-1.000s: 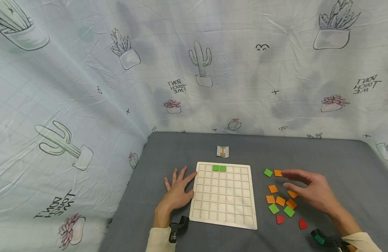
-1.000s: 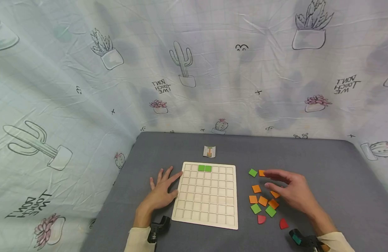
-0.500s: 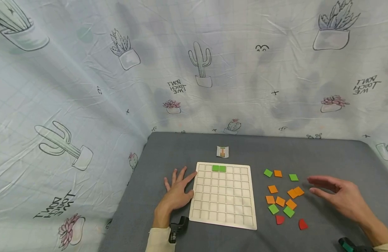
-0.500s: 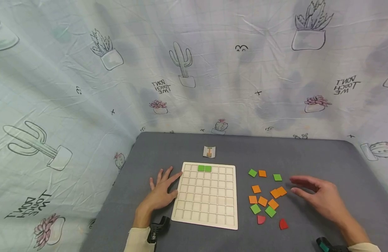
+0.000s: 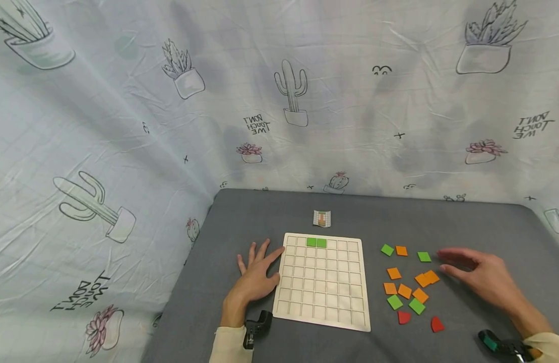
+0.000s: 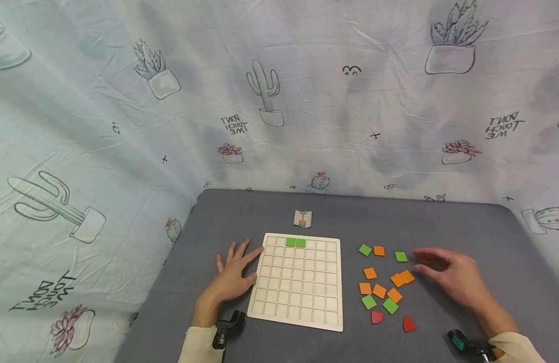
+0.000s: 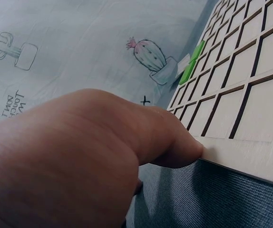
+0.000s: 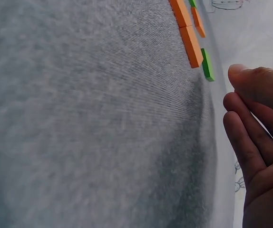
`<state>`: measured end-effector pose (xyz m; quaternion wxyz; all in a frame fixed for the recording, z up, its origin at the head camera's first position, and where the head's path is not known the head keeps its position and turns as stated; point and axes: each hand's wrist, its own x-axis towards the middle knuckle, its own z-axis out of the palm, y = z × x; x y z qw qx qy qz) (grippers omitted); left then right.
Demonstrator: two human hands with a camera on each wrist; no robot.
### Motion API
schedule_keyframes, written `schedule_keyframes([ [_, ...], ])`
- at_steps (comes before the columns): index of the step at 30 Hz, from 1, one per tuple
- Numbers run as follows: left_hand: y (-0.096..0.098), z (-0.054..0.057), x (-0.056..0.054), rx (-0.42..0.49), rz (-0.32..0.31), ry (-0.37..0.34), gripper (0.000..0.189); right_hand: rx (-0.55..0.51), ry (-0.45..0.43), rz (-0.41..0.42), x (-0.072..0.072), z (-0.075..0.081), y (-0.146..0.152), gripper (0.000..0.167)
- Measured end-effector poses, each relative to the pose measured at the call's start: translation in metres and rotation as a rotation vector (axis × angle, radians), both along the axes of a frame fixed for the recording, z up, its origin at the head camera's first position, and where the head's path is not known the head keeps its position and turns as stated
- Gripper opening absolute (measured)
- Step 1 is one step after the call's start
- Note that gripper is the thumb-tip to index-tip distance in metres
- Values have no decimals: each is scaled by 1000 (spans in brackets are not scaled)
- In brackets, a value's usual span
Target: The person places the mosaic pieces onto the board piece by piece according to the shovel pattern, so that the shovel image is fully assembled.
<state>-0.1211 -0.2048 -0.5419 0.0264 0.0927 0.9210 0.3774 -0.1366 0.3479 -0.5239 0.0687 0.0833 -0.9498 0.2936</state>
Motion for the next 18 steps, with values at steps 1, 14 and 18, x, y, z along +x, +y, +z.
schedule_keyframes([
  [1, 0, -3, -1, -9, 7, 2, 70, 0, -3, 8, -2, -1, -1, 39],
  [14, 1, -6, -3, -61, 31, -27, 71, 10, 90, 78, -22, -11, -4, 39],
  [18, 2, -6, -3, -58, 30, -24, 71, 19, 103, 89, -23, -12, -6, 40],
])
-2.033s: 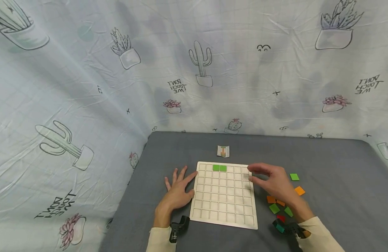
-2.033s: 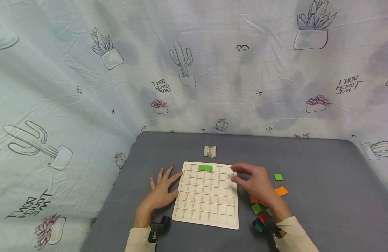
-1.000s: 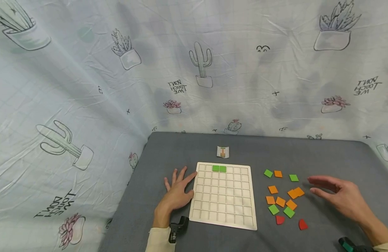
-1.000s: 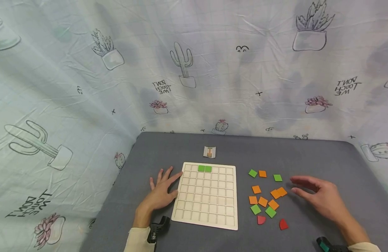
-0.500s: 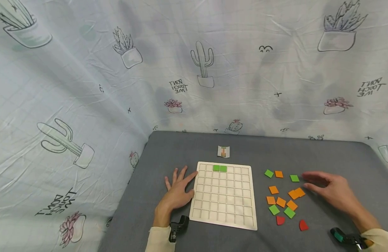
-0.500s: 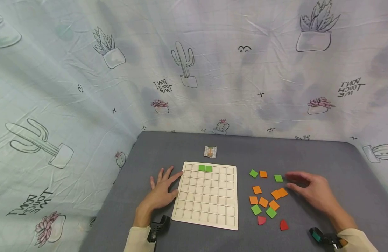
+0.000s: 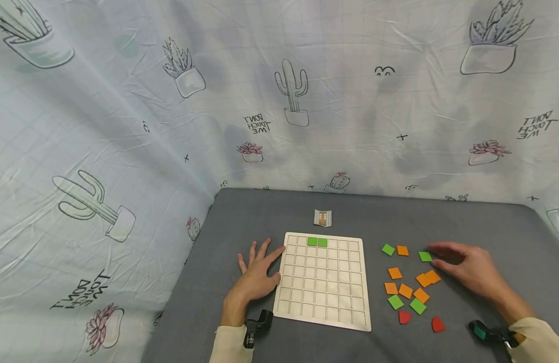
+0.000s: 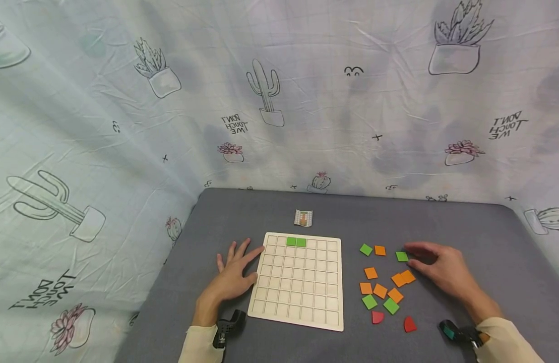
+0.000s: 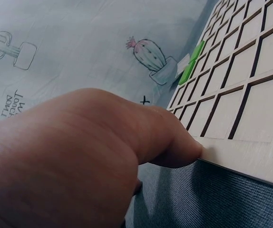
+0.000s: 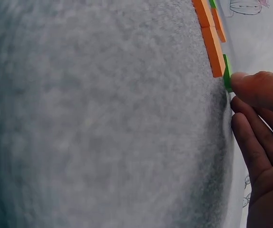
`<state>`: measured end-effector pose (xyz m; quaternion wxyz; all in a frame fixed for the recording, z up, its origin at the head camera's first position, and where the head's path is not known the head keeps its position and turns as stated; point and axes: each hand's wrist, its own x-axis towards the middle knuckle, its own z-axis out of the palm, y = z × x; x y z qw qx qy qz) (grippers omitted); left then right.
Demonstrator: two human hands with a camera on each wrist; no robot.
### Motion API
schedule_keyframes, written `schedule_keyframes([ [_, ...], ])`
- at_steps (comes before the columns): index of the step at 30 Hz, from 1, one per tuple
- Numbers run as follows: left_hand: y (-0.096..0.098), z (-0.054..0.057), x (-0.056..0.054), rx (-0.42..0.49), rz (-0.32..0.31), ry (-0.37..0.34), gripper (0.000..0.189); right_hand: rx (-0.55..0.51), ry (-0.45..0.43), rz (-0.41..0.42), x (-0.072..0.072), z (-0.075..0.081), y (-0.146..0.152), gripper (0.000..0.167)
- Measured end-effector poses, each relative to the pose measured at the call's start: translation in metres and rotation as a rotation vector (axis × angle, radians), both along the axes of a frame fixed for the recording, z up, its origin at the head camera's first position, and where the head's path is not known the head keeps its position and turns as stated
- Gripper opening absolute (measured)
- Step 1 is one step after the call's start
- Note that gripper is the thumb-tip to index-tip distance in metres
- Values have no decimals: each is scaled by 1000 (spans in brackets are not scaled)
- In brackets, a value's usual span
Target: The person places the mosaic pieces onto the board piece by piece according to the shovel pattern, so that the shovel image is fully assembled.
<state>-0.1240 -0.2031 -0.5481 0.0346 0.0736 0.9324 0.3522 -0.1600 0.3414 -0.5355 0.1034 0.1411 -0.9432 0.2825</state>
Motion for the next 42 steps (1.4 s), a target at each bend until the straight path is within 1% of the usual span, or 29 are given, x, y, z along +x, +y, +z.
schedule_keyframes([
  [11, 0, -2, -3, -10, 3, -6, 71, 4, 31, 18, 0, 1, -4, 41],
  [20, 2, 0, -1, 0, 10, -12, 71, -2, 52, 16, 2, 1, -6, 39],
  [30, 1, -2, 0, 3, 0, 29, 70, -22, 69, 20, 2, -1, -7, 39],
  [32, 0, -1, 1, 16, -7, 36, 71, -18, 77, 20, 1, -1, -6, 38],
  [36, 0, 3, 1, 33, -15, 22, 70, -27, 72, 18, 1, -2, -4, 38],
  [39, 1, 10, 2, 44, -22, 1, 70, -54, 59, 5, 3, -1, -3, 38],
  [42, 1, 14, 3, 54, -27, 0, 69, -82, 58, -11, 7, 2, -5, 39],
])
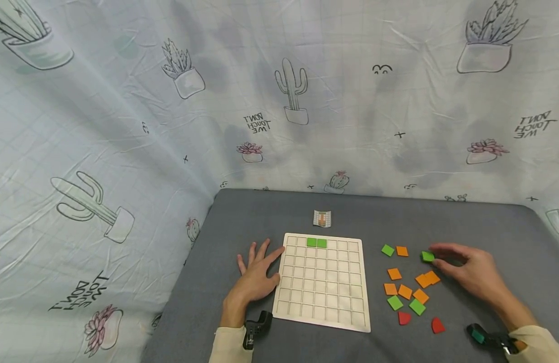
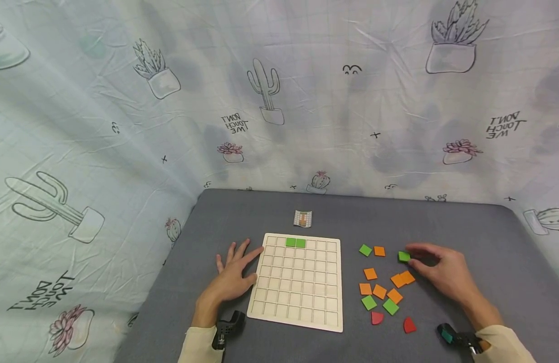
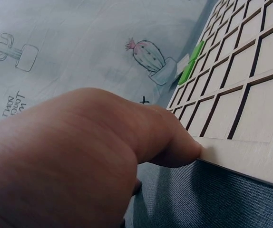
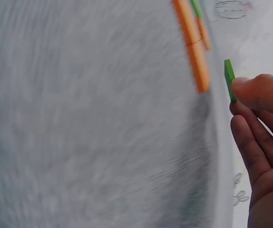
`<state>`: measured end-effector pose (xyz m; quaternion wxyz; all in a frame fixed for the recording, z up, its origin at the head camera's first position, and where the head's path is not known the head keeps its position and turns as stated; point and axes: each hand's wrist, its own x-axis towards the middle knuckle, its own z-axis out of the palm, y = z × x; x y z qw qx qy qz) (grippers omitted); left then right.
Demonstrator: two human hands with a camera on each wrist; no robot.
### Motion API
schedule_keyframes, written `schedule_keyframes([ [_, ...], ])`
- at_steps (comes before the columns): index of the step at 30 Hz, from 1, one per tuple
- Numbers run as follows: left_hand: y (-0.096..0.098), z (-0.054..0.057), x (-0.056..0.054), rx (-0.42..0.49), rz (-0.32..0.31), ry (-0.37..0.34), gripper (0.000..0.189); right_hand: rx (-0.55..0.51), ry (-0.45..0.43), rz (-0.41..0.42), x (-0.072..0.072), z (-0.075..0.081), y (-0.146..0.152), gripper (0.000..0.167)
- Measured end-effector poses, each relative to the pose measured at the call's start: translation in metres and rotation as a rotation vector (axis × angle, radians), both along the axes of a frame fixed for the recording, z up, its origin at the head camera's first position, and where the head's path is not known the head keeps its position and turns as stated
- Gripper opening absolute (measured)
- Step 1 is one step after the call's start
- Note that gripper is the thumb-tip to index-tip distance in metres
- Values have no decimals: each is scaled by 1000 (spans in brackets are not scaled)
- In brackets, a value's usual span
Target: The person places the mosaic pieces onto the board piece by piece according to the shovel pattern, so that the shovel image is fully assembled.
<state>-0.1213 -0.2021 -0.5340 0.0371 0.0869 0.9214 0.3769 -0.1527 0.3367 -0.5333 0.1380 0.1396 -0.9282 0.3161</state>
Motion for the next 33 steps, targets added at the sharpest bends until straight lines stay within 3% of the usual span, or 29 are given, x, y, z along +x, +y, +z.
schedule_keyframes([
  [7, -1, -4, 0, -38, 15, -7, 69, -67, 5, -50, 19, 18, -14, 40],
  [15, 2, 8, 1, -60, -3, -65, 69, -99, 21, -109, 42, 44, -39, 41],
  [23, 3, 10, 1, -74, 0, -72, 70, -196, 41, -126, 58, 62, -63, 42],
  [27, 2, 6, 0, -37, -5, -46, 70, -241, 54, -110, 59, 65, -75, 41],
  [33, -1, -13, -3, -42, 21, 5, 71, -243, 86, -81, 50, 70, -93, 43],
])
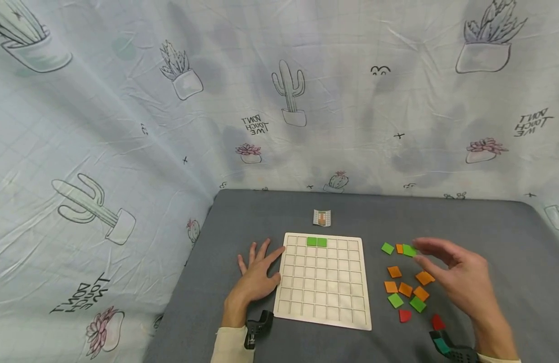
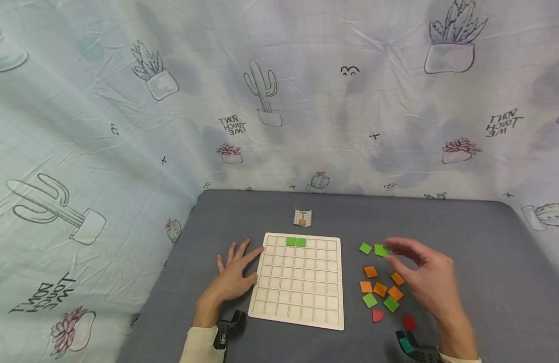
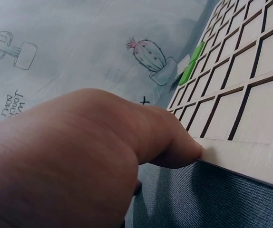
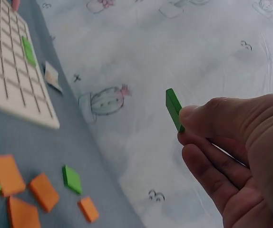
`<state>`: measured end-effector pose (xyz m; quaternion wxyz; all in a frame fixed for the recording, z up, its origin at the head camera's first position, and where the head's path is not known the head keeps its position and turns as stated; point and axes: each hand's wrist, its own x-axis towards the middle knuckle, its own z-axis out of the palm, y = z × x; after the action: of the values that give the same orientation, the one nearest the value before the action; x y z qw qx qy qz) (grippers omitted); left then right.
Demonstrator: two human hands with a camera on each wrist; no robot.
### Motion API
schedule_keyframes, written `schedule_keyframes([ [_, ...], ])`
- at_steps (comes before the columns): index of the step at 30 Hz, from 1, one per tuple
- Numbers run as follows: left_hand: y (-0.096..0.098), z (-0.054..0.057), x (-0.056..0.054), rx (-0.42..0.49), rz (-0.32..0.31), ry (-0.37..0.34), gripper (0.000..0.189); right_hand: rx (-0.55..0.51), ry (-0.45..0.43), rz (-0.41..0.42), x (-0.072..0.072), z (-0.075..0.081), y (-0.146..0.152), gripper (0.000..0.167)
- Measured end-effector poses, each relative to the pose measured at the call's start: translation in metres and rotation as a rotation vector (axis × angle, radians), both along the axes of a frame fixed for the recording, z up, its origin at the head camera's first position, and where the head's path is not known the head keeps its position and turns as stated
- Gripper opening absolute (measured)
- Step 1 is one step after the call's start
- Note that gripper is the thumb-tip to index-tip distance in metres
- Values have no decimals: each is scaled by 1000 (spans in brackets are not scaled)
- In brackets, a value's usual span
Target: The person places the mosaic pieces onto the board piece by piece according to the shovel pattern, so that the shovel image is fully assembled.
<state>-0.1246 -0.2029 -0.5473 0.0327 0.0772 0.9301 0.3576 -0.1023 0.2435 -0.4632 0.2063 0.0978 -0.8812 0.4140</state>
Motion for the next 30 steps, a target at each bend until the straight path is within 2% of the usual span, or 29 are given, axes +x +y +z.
schedule_keyframes([
  [4, 0, 1, 1, 2, -2, -2, 70, -6, 17, 36, -9, 5, -10, 43],
  [11, 2, 23, 4, -3, -17, -60, 69, -15, 21, 70, -21, 11, -29, 42],
  [13, 2, 25, 5, -22, -14, -74, 69, -6, 26, 77, -25, 13, -34, 41],
  [22, 2, 22, 5, 10, -27, -34, 68, 47, 0, 126, -42, 11, -56, 38],
  [25, 2, 23, 5, 2, -25, -44, 68, 83, -23, 133, -47, 8, -63, 37],
  [30, 1, 23, 4, -30, -16, -65, 69, 81, -62, 163, -57, 2, -77, 35],
])
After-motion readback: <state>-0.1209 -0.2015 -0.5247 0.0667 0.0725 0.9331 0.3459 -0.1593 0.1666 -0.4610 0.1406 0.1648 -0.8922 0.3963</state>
